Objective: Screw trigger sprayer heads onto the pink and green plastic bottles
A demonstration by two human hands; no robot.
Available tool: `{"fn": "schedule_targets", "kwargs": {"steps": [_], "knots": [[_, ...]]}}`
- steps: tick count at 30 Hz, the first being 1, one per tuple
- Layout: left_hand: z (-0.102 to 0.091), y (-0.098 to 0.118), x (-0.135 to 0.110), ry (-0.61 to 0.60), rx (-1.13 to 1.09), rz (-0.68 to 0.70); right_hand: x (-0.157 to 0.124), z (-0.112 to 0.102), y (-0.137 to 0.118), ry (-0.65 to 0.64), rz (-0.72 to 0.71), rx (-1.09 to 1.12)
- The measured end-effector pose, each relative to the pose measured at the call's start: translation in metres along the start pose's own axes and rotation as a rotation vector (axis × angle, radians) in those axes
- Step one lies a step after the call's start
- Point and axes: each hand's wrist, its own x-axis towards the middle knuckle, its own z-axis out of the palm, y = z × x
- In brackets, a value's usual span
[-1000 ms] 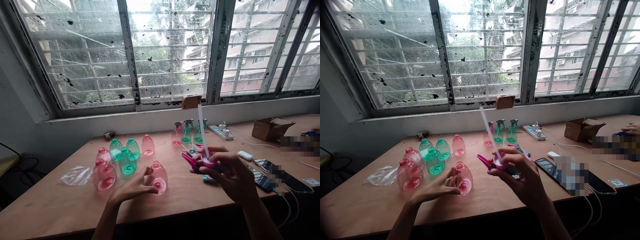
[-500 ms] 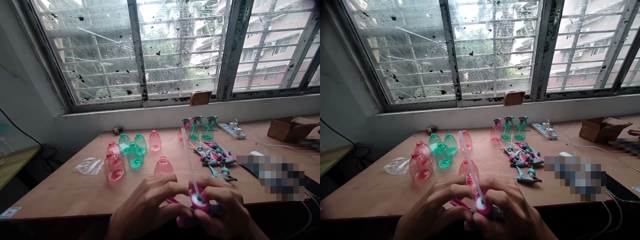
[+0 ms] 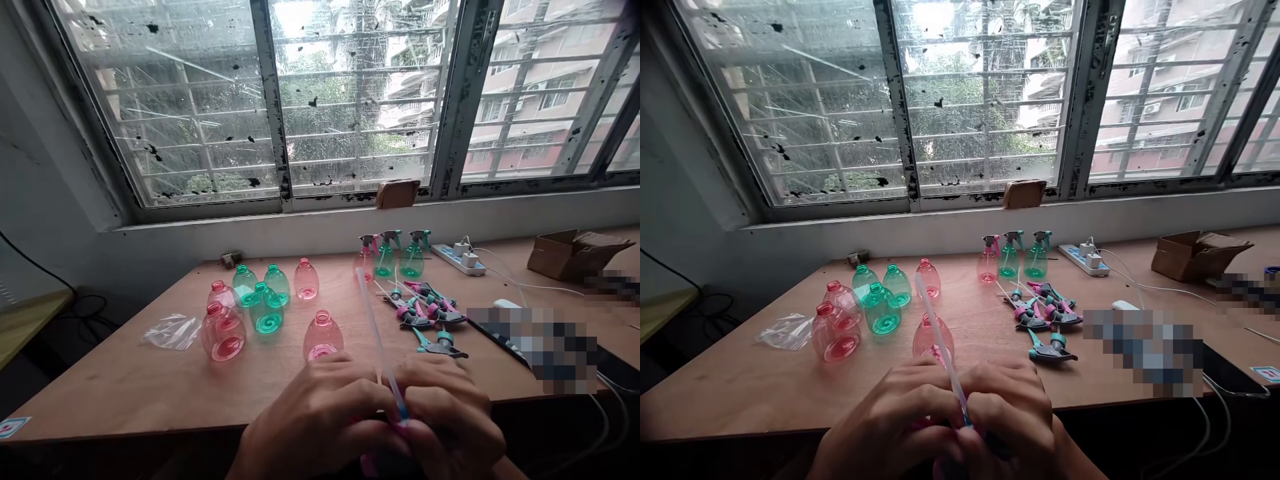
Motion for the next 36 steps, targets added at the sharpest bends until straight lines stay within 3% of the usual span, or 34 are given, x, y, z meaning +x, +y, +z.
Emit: {"fn": "schedule_targets", "kwargs": {"steps": [6, 12, 16, 26, 30, 36], "knots": [[-0.001, 0.002, 0.0, 0.023, 0.031, 0.055, -0.007, 0.0, -0.005, 0.002, 0.085, 0.013], [-0.005, 0.004, -0.002, 0.01, 0.071, -0.056, 0.009, -0.011, -0.017, -0.19, 0.244, -0.034], [-0.009, 0.003, -0.004, -0.005, 0.111, -0.016, 0.018, -0.016, -0.021, -0.273, 0.258, -0.057], [0.004, 0.007, 0.002, 0.102, 0.195, 0.071, 0.007, -0.011, -0.011, -0.143, 0.276, 0.104], [-0.003, 0.013, 0.003, 0.104, 0.179, 0.114, 0.001, -0.012, -0.007, -0.091, 0.22, 0.12], [-0.009, 0.027, -0.007, 0.136, 0.341, 0.073, 0.002, -0.019, 0.004, -0.018, 0.39, 0.374]]}}
